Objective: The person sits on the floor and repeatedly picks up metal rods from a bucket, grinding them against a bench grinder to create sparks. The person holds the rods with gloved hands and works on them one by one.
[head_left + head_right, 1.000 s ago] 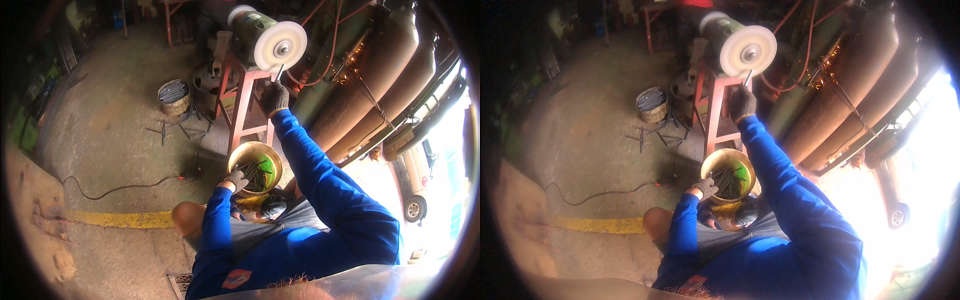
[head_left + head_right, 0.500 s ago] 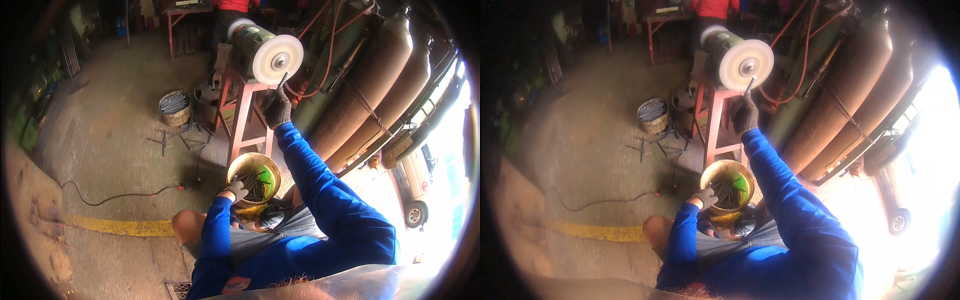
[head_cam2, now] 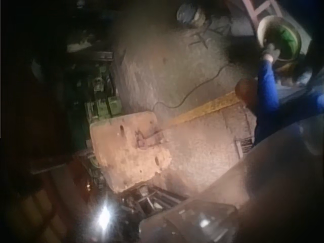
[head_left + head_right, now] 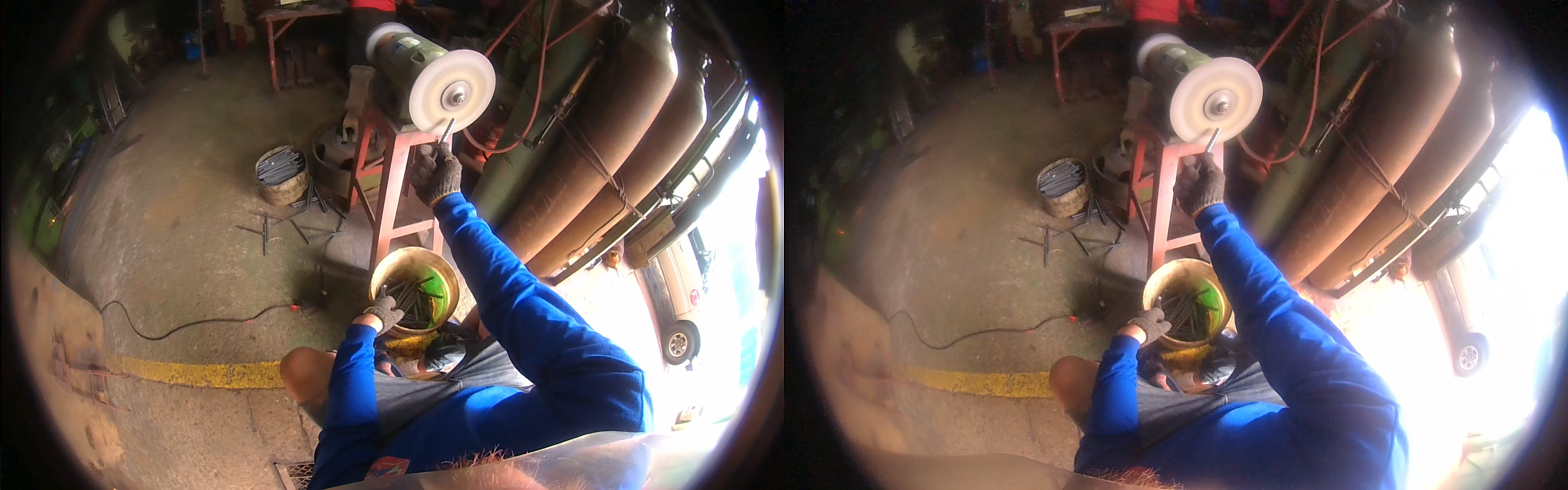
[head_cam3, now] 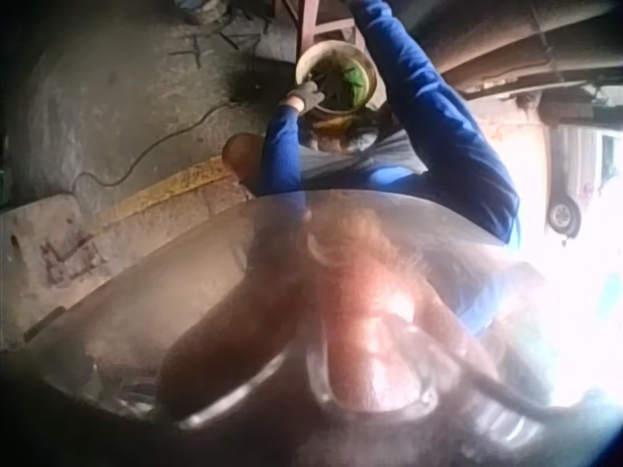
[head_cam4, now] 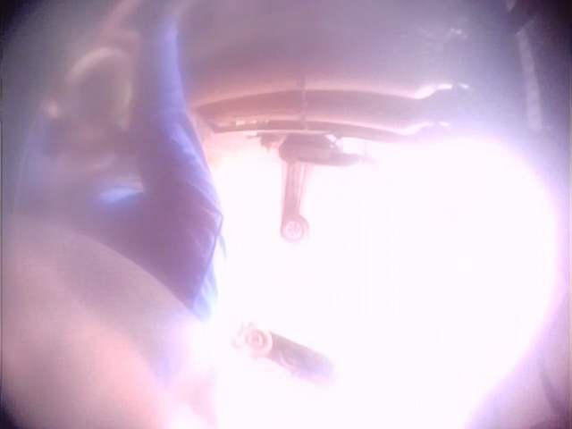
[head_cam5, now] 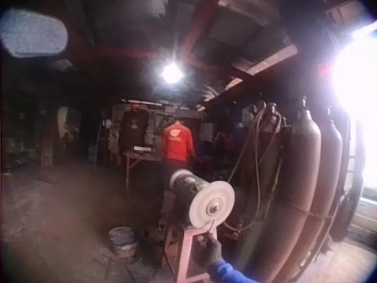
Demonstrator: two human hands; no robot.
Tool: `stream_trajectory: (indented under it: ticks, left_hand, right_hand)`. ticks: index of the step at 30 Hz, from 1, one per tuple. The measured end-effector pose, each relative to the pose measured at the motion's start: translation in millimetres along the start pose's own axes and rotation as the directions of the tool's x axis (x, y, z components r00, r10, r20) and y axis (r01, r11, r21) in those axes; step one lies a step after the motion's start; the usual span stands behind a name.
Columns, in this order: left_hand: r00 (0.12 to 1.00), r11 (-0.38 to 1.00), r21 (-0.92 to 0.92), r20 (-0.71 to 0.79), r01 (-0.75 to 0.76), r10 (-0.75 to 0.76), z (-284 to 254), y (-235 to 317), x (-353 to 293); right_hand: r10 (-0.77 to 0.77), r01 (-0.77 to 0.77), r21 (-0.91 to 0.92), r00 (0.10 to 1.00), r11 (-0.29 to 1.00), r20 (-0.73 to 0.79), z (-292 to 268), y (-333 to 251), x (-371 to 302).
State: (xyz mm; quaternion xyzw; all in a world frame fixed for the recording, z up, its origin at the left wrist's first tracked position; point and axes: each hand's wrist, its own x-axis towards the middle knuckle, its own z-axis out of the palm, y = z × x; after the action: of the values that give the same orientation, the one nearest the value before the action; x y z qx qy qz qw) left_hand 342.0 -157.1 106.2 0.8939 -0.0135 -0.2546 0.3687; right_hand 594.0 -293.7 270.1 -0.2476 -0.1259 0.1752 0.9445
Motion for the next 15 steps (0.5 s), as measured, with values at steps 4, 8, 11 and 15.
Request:
stream_trajectory:
  ticks: [4,8,11,15]
  left_hand:
    - [0.998,1.0,-0.003,-0.056,-0.02,0.019,-2.9,-5.9,-7.3]
    - [1.0,0.999,0.05,0.005,0.018,-0.019,-11.9,6.8,-10.1]
    - [0.996,0.995,0.065,-0.037,-0.08,0.083,-0.8,-3.4,8.5]
    - [0.999,0.994,0.099,-0.014,-0.046,0.048,-8.3,15.0,1.7]
  right_hand:
    - [0.1,-0.1,-0.058,0.995,0.993,-0.006,6.7,8.0,-1.9]
    - [-0.086,0.073,-0.111,0.989,0.991,-0.121,-5.6,7.7,10.2]
    - [-0.095,0.095,-0.015,0.995,0.995,0.04,-46.2,6.3,37.2]
    - [-0.03,0.023,-0.091,0.996,0.996,-0.078,-54.5,9.5,34.2]
